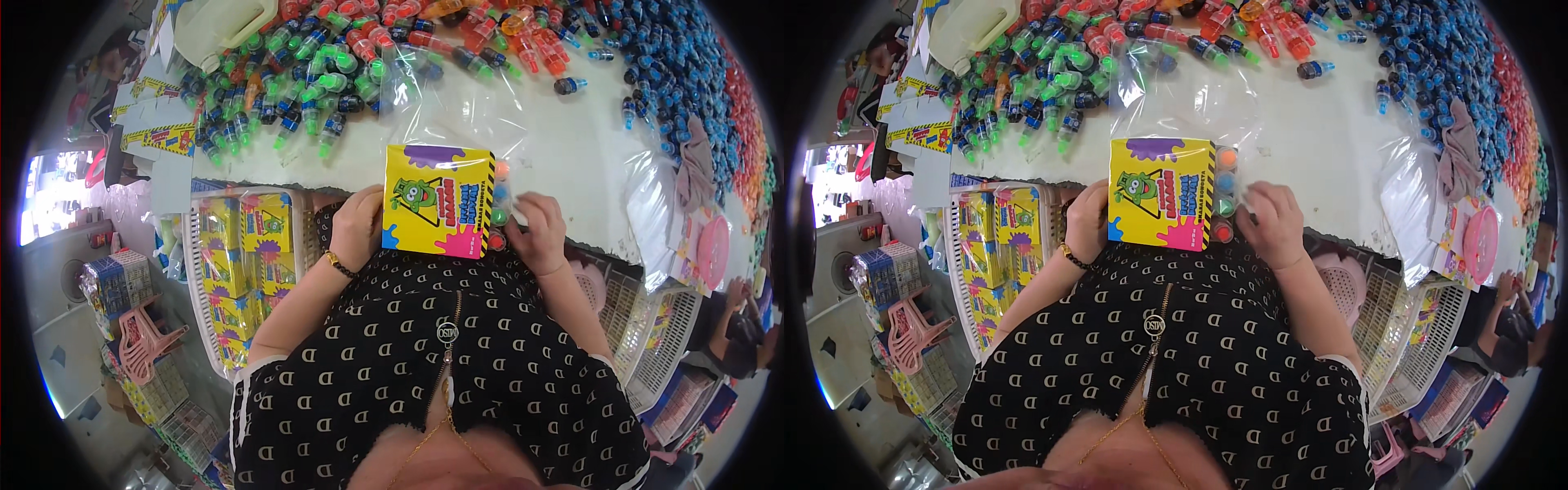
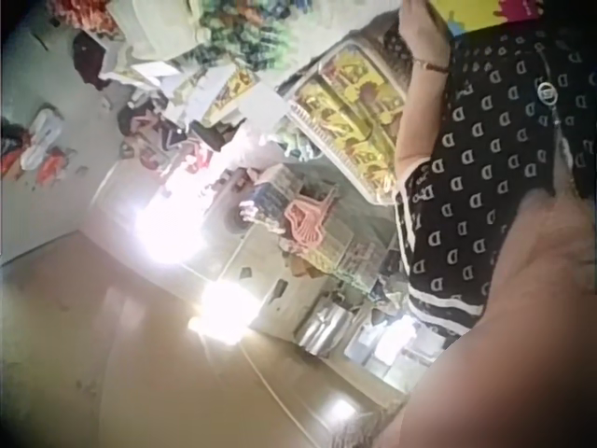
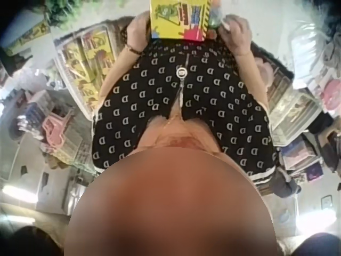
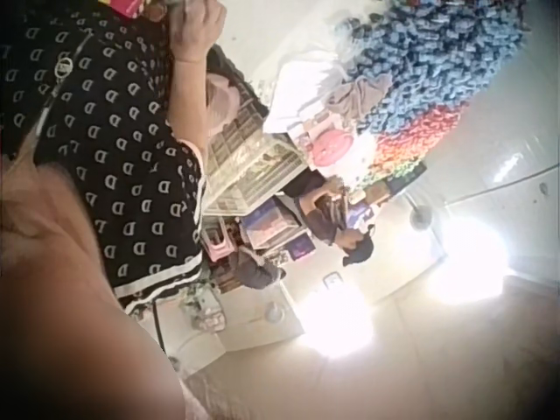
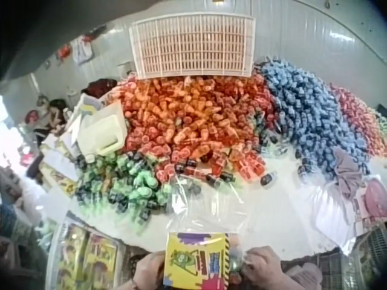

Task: Sorting small colorful bottles into a tray, placing the tray into a plastic bag, and then into a cardboard box.

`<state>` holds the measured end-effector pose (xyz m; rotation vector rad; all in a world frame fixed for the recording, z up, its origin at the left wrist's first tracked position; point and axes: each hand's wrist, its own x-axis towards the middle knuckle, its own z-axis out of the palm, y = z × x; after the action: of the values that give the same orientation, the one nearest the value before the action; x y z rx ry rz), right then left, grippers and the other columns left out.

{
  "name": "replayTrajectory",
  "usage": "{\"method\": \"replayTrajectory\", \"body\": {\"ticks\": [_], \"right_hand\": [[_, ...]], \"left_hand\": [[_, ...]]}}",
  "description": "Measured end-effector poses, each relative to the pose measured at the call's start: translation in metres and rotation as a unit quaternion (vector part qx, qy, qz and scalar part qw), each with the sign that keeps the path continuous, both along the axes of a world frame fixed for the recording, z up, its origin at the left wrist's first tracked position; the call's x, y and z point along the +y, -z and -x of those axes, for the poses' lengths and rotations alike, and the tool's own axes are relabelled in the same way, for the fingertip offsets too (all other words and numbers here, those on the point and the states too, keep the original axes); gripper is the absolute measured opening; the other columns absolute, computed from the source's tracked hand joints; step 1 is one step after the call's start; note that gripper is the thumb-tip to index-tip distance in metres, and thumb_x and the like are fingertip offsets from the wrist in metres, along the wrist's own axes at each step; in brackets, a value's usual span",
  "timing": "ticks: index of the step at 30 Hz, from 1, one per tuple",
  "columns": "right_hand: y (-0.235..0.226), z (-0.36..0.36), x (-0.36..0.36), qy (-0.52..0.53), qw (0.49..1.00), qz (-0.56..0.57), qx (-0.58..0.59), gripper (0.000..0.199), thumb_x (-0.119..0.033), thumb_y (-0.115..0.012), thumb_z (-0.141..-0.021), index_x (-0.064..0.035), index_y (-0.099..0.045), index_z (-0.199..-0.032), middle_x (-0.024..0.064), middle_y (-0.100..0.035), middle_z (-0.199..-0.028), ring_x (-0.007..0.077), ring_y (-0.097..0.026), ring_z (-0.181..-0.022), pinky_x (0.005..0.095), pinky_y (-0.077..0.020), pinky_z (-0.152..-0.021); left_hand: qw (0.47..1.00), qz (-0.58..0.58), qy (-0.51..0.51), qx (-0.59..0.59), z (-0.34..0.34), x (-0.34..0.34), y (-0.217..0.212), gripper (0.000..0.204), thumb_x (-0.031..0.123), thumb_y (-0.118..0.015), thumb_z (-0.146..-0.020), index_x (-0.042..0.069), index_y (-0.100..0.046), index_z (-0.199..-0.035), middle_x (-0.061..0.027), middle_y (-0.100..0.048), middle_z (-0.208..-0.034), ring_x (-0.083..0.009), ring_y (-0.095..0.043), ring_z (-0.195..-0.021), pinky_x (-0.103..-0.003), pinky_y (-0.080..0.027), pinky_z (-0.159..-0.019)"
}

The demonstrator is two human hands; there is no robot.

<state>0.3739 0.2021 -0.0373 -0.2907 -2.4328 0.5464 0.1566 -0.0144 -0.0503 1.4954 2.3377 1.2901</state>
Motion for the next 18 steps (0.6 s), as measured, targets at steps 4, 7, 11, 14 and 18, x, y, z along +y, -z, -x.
{"method": "replayTrajectory", "body": {"ticks": [4, 7, 11, 14, 18], "right_hand": [[0.012, 0.011, 0.0, 0.086, 0.994, 0.013, -0.06, 0.029, 0.001, -0.065, -0.067, -0.0039, -0.056, -0.094, 0.0121, -0.059, -0.096, 0.032, -0.057, -0.086, 0.0379, -0.0496, -0.074], [0.014, 0.01, 0.0, 0.076, 0.99, 0.015, -0.121, 0.026, -0.001, -0.065, -0.066, -0.0039, -0.056, -0.09, 0.0114, -0.059, -0.093, 0.0317, -0.056, -0.084, 0.0394, -0.0484, -0.073], [0.001, -0.008, -0.011, 0.012, 0.991, 0.037, -0.129, 0.02, -0.001, -0.064, -0.066, -0.0045, -0.054, -0.083, 0.0113, -0.056, -0.087, 0.0317, -0.054, -0.079, 0.0403, -0.0468, -0.068], [0.009, -0.02, -0.014, 0.007, 0.983, 0.074, -0.166, 0.024, -0.004, -0.068, -0.066, -0.0043, -0.057, -0.087, 0.0125, -0.057, -0.091, 0.0336, -0.055, -0.083, 0.0419, -0.0473, -0.069], [-0.008, -0.028, -0.023, -0.043, 0.988, 0.059, -0.136, 0.019, -0.003, -0.066, -0.066, -0.0054, -0.052, -0.078, 0.0106, -0.053, -0.083, 0.0305, -0.054, -0.077, 0.0393, -0.0461, -0.066]], "left_hand": [[0.999, 0.031, -0.019, 0.022, 0.003, 0.009, -0.002, 0.018, 0.003, -0.062, -0.082, 0.002, -0.063, -0.1, -0.0155, -0.066, -0.099, -0.0348, -0.064, -0.085, -0.038, -0.053, -0.074], [0.998, 0.057, 0.003, 0.004, 0.001, 0.001, -0.007, 0.018, 0.003, -0.062, -0.08, 0.001, -0.064, -0.098, -0.0146, -0.065, -0.099, -0.0341, -0.064, -0.086, -0.038, -0.053, -0.075], [0.997, 0.067, 0.024, -0.021, -0.014, -0.021, -0.021, 0.016, 0.002, -0.062, -0.079, 0.001, -0.063, -0.095, -0.0144, -0.065, -0.098, -0.034, -0.064, -0.086, -0.038, -0.053, -0.075], [0.992, 0.118, 0.033, -0.036, -0.024, -0.036, -0.021, 0.014, 0.003, -0.061, -0.079, 0.0, -0.063, -0.093, -0.014, -0.065, -0.099, -0.0336, -0.063, -0.089, -0.038, -0.053, -0.077], [0.978, 0.186, 0.088, -0.027, -0.033, -0.059, -0.024, 0.017, 0.006, -0.063, -0.079, 0.0, -0.063, -0.095, -0.0139, -0.065, -0.104, -0.033, -0.063, -0.094, -0.038, -0.052, -0.081]]}}
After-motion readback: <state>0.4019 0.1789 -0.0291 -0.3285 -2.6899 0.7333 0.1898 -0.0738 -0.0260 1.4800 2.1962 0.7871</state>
